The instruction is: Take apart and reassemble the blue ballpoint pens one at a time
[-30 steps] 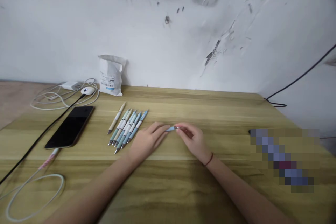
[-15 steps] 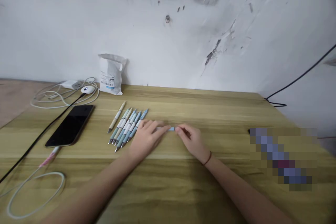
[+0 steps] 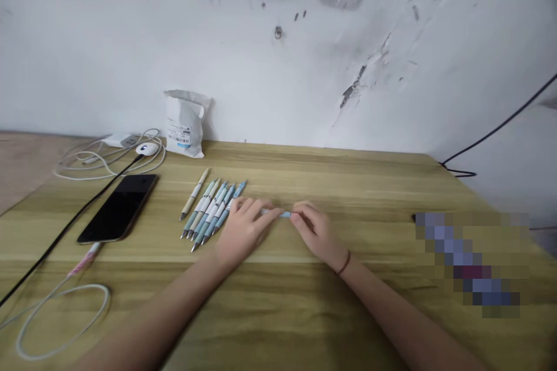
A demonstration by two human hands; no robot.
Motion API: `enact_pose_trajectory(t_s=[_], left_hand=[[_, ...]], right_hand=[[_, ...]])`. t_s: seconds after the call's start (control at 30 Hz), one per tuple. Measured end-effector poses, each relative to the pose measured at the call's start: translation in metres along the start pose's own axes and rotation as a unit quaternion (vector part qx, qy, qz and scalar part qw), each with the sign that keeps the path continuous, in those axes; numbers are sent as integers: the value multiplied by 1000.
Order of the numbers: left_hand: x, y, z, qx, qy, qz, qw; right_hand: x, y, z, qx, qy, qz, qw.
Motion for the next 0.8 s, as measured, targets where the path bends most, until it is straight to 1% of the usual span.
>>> enact_pose_trajectory(t_s=[0.1,0.27,0.43,0.6,0.67,0.8], left_hand=[[0,-1,0,-8,-1,6,1000],[0,-1,0,-8,-2,9,1000],[1,-3,1,-13,-3,8,1000],[1,-2,-1,-12,-5,16,1000],[1,-5,-3,-24,-7,19,1000],[-1,-24,-5,-81,-11,20,996]], right_hand=[[-1,0,2,-7,11,11,1000],[3,-3,4,-26,-19,50,998],[-1,-7,3,-43,-1,70,997],[1,-7,4,-60,-10,98,993],[-4,-5,3,-58,7,105,993],[-25,1,-2,-54,81,117,988]])
Point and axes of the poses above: each hand's wrist, its own z-axis away from the middle knuckle, its own x-axis out of the palm, y = z × x, the point moved 9 cm from there along -z, towards the middle knuckle, and after that the axes turned 10 degrees about y, right-handed, at the moved point
